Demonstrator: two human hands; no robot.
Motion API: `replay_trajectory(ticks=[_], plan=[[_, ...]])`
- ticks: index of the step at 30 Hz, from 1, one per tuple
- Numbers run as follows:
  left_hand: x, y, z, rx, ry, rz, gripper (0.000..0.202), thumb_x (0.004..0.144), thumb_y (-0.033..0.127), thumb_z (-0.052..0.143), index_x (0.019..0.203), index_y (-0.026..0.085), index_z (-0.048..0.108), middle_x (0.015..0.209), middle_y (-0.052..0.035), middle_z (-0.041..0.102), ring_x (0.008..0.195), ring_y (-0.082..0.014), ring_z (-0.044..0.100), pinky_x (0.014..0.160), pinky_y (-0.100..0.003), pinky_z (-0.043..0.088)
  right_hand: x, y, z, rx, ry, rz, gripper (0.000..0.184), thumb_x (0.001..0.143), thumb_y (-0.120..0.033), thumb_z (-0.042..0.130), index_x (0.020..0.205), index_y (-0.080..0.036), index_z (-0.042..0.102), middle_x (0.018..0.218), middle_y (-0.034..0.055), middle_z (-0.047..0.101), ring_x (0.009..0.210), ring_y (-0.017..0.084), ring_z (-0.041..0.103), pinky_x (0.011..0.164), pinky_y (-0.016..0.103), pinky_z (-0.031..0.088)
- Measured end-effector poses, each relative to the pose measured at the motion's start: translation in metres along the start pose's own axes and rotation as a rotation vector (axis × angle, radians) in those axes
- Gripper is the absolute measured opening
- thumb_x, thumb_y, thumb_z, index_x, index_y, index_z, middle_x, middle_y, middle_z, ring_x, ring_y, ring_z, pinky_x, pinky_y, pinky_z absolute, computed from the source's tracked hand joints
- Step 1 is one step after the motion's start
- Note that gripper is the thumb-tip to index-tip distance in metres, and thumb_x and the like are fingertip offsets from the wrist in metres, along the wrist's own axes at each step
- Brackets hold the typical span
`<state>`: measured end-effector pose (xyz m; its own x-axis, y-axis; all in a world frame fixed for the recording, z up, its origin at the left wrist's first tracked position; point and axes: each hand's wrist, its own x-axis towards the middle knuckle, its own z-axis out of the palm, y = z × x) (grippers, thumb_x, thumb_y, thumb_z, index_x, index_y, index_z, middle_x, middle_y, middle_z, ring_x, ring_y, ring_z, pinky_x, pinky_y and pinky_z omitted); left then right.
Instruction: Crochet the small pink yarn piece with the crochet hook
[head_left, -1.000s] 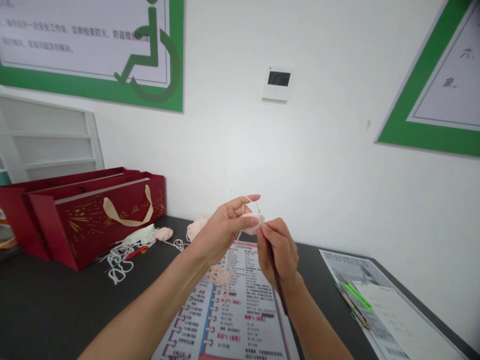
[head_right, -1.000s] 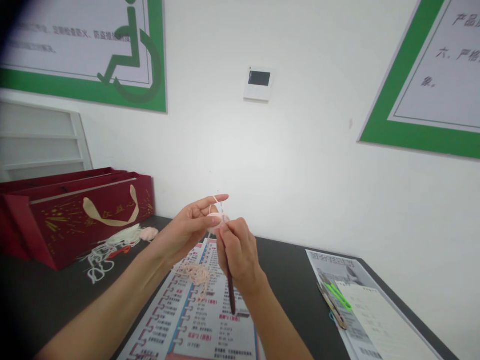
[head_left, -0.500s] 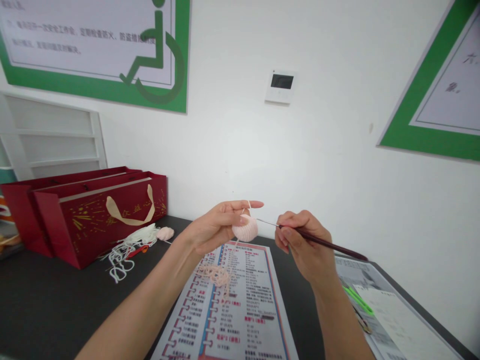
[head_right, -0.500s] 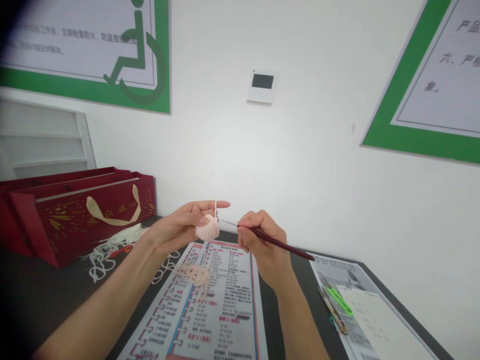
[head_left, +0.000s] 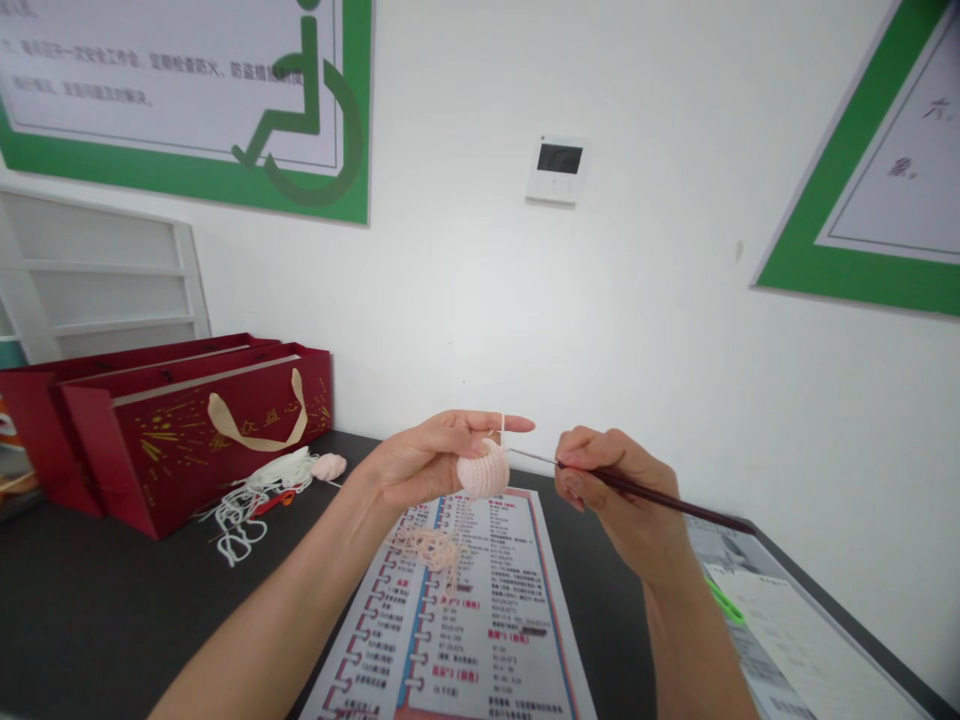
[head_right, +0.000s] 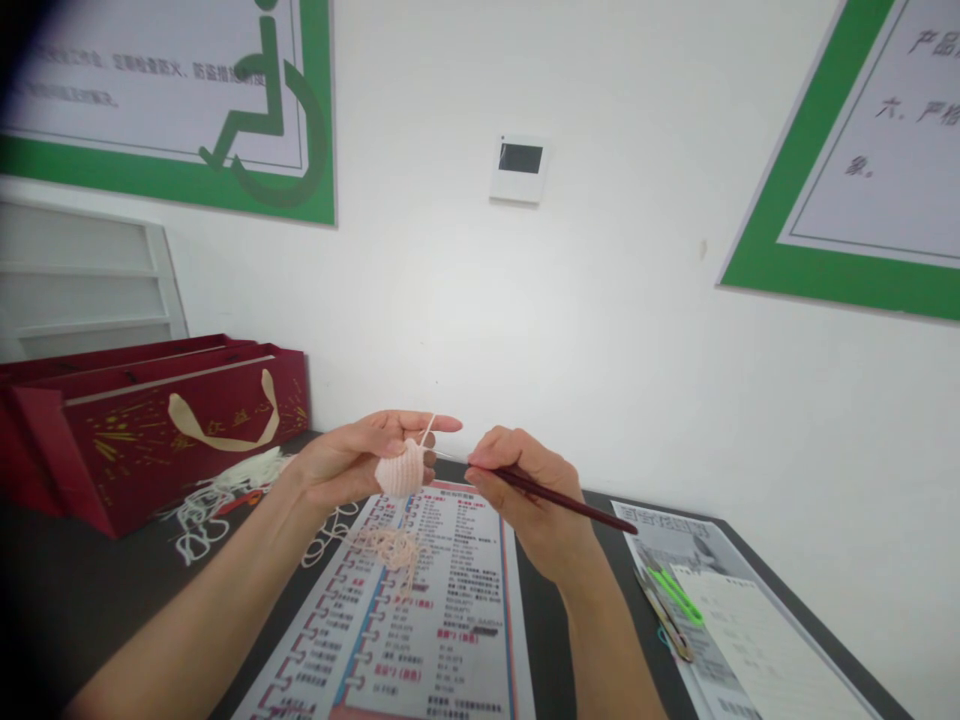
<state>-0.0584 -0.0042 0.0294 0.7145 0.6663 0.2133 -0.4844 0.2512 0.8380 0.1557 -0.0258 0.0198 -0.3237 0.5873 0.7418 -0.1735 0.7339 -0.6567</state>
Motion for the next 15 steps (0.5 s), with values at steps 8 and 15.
replay_trajectory(ticks=[8,15], plan=[[-0.001,0.001,0.002,0.173,0.038,0.079,0.044,0.071,0.009,0.068,0.114,0.008,0.062,0.065,0.0017,0.054,0.059,-0.0088,0.053,0.062,-0.023,0.044,0.009,0.005,0.006,0.329,-0.008,0.088,0.007,0.083,-0.017,0.062,0.077,-0.022,0.061,0.065,-0.0030,0.051,0.049,0.008,0.041,0.043,0.022,0.028],[-0.006,0.000,0.016,0.540,0.181,0.232,0.036,0.078,0.016,0.067,0.114,0.019,0.060,0.071,0.0032,0.059,0.061,-0.0071,0.053,0.059,-0.021,0.038,0.009,0.002,0.013,0.313,0.050,0.137,0.012,0.084,-0.018,0.061,0.073,-0.020,0.056,0.058,-0.0050,0.048,0.046,0.007,0.038,0.042,0.021,0.025]])
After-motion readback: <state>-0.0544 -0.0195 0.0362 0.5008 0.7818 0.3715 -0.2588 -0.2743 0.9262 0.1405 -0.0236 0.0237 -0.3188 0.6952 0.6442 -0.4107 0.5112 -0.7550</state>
